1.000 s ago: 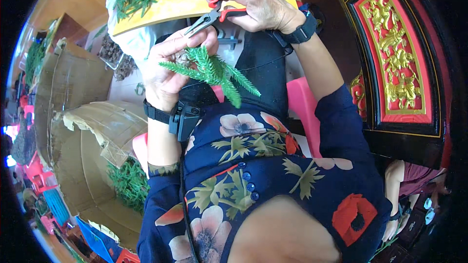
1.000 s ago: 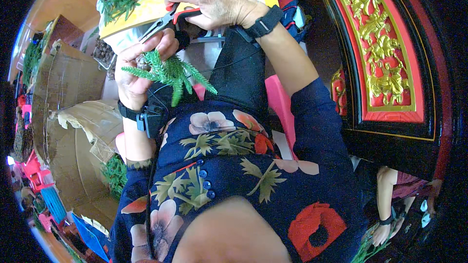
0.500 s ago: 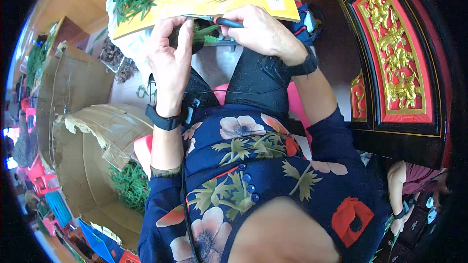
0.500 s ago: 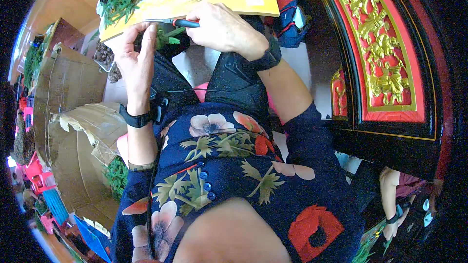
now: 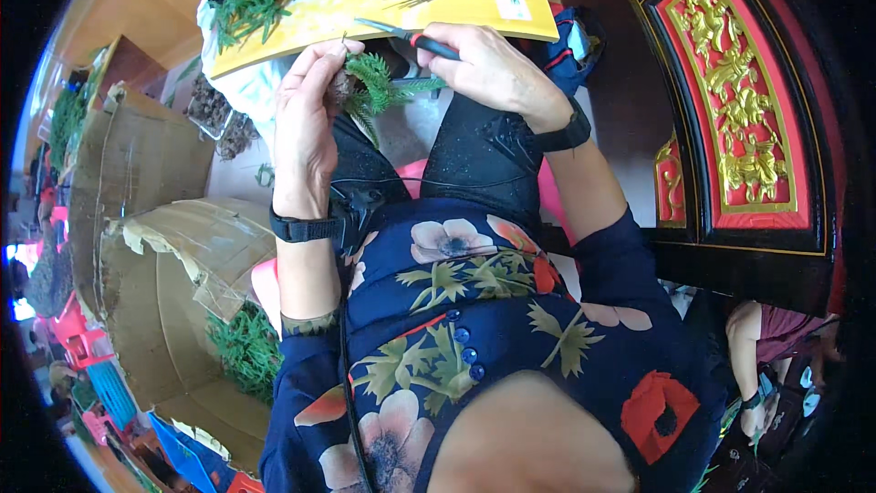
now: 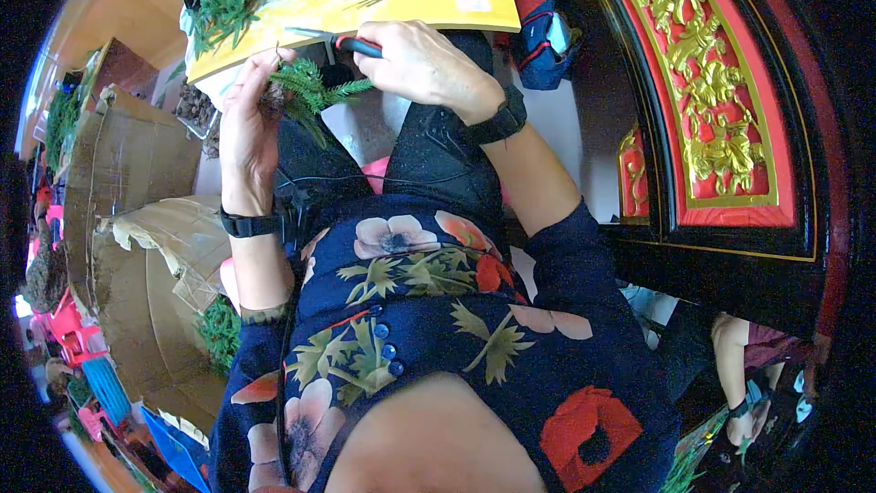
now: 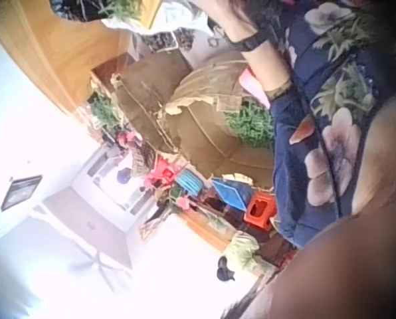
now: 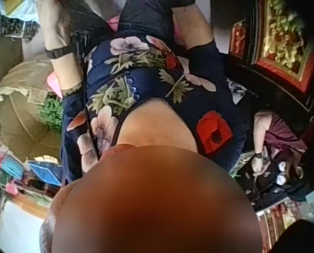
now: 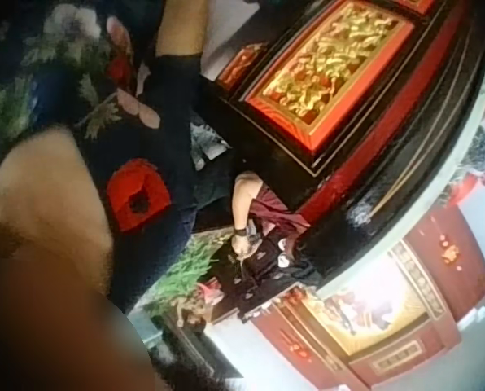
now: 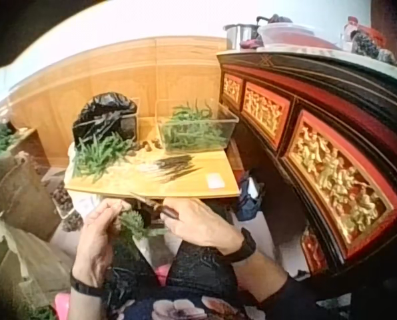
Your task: Assembling small artificial plant decorations using green sprigs and wire components.
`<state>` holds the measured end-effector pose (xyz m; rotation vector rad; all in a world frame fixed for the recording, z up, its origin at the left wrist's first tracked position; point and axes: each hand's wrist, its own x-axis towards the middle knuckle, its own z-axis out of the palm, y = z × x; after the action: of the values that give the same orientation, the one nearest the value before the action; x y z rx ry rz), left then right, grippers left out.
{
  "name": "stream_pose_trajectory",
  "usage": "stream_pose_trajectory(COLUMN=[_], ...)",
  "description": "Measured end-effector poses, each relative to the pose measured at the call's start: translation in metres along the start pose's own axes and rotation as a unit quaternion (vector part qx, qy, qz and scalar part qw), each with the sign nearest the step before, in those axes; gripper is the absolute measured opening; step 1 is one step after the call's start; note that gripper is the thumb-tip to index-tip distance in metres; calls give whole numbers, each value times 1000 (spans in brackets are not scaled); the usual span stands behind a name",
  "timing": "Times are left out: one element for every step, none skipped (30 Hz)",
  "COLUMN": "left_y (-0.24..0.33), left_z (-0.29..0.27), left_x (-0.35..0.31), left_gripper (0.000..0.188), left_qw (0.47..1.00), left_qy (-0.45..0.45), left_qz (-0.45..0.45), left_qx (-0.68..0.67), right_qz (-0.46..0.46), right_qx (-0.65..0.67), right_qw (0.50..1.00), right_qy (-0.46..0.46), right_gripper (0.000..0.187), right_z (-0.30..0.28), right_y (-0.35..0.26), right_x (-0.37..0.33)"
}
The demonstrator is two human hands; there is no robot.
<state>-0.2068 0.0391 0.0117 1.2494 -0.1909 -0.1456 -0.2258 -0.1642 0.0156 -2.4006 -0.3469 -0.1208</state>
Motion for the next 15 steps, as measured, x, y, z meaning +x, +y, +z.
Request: stream_pose_trajectory(left_y=[0, 0, 0, -1, 0, 0, 0, 1, 2, 3, 4, 4, 4, 4, 5], left_z=[-1, -1, -2, -4, -7, -9, -11, -12, -13, -13, -14, -14, -14, -14, -13], left_x=[0, 0, 0, 1, 2, 3, 3, 3, 2, 2, 1, 1, 1, 0, 0], left_gripper=[16, 16, 17, 17, 17, 18, 18, 18, 18, 18, 18, 18, 19, 19, 19], left_qw=[1000, 1000, 999, 999, 999, 997, 996, 996, 995, 993, 991, 991, 990, 988, 986], left_qy=[-11, -21, -31, -32, -45, -59, -72, -72, -80, -88, -96, -96, -106, -117, -128], left_qz=[-1, -2, -3, -3, -13, -22, -32, -32, -42, -52, -62, -63, -66, -69, -71], left_qx=[-6, -13, -19, -19, -26, -32, -39, -39, -47, -55, -63, -62, -69, -76, -84], right_qz=[-24, -23, -45, -67, -90, -90, -95, -99, -103, -103, -120, -136, -153, -152, -159], right_qx=[-10, -9, -27, -44, -62, -61, -72, -83, -94, -93, -83, -74, -64, -63, -63], right_qw=[1000, 1000, 999, 997, 994, 994, 992, 991, 989, 989, 987, 986, 983, 984, 982], right_qy=[-9, -8, 1, 10, 18, 18, 31, 44, 57, 57, 63, 68, 74, 74, 86], right_gripper=[23, 23, 24, 25, 27, 27, 27, 28, 29, 29, 29, 28, 28, 28, 27], right_z=[0, 0, 1, 2, 3, 2, 1, -1, -1, 0, 1, 2, 3, 3, 3], right_y=[1, 2, 3, 5, 6, 5, 4, 2, 2, 3, 4, 6, 7, 8, 8], right_x=[-1, -1, 0, 0, 1, 1, 0, 0, -1, 0, 2, 3, 4, 4, 4])
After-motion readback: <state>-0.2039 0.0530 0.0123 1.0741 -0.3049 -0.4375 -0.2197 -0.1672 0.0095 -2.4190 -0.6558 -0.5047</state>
